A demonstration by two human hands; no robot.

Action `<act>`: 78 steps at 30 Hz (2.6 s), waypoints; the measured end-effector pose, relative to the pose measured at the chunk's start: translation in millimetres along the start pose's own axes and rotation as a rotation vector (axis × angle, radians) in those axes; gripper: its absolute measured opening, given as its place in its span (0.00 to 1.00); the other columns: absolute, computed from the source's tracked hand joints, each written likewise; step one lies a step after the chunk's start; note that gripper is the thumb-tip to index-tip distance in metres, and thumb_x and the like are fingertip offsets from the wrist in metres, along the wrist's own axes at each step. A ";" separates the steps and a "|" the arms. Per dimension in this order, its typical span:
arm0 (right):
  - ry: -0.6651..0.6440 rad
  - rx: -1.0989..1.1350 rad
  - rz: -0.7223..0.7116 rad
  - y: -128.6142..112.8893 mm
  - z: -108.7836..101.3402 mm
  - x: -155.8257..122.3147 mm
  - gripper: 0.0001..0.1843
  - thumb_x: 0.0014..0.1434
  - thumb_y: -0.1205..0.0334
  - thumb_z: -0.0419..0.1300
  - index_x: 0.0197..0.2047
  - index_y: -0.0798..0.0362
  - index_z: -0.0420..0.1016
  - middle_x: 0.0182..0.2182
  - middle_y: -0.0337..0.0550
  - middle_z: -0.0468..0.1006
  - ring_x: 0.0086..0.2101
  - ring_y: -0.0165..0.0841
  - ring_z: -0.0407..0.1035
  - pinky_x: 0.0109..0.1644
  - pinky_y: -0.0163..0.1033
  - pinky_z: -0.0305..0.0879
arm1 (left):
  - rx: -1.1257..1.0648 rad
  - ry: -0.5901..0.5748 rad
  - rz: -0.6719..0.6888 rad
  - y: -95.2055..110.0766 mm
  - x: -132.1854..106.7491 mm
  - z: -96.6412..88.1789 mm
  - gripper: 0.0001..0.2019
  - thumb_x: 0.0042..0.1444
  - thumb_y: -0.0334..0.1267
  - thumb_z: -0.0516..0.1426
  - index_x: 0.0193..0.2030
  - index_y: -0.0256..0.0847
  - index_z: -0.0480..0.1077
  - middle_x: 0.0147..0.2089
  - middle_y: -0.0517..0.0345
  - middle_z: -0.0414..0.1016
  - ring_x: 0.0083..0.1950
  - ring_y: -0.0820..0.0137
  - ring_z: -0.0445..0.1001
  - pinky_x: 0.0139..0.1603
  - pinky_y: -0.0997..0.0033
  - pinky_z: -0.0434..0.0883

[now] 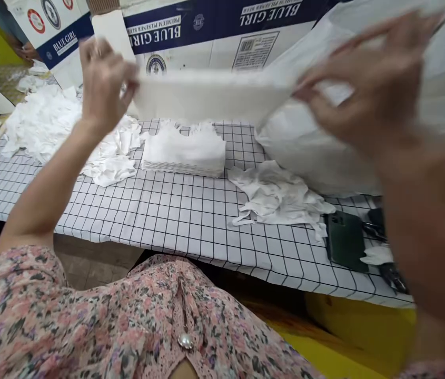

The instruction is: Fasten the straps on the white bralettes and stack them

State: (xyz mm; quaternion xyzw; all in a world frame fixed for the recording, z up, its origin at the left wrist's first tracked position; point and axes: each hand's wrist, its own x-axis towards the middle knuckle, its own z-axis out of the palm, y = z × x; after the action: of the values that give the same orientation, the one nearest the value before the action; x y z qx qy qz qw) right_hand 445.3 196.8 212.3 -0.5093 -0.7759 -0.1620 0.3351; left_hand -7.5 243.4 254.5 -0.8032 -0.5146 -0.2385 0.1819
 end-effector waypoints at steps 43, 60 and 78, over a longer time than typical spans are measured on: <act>-0.654 0.232 -0.116 -187.3 62.0 -290.0 0.48 0.78 0.40 0.43 0.86 0.56 0.25 0.80 0.62 0.50 0.79 0.54 0.51 0.80 0.75 0.41 | -0.567 -0.498 -0.023 158.1 -301.2 99.5 0.40 0.74 0.56 0.55 0.85 0.43 0.48 0.85 0.38 0.51 0.87 0.45 0.49 0.87 0.35 0.51; -0.349 0.330 0.017 -80.3 192.7 -57.5 0.20 0.75 0.56 0.50 0.48 0.49 0.84 0.47 0.56 0.83 0.55 0.53 0.72 0.65 0.68 0.68 | -0.583 -0.302 -0.048 129.3 -275.1 118.6 0.25 0.76 0.40 0.55 0.77 0.42 0.65 0.79 0.38 0.67 0.85 0.50 0.57 0.83 0.34 0.62; -0.380 0.366 0.667 -124.2 275.8 5.7 0.24 0.52 0.67 0.80 0.23 0.49 0.66 0.32 0.47 0.76 0.56 0.49 0.59 0.68 0.86 0.51 | -1.402 -0.369 -0.956 73.9 -196.0 110.5 0.09 0.63 0.35 0.65 0.48 0.38 0.84 0.47 0.50 0.88 0.43 0.71 0.87 0.45 0.71 0.83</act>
State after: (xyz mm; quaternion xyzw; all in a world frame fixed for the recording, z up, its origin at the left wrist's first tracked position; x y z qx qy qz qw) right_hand 234.3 310.9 27.9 -0.6852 -0.6326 0.1925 0.3053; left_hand 11.7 127.9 48.7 -0.4535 -0.5527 -0.4175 -0.5609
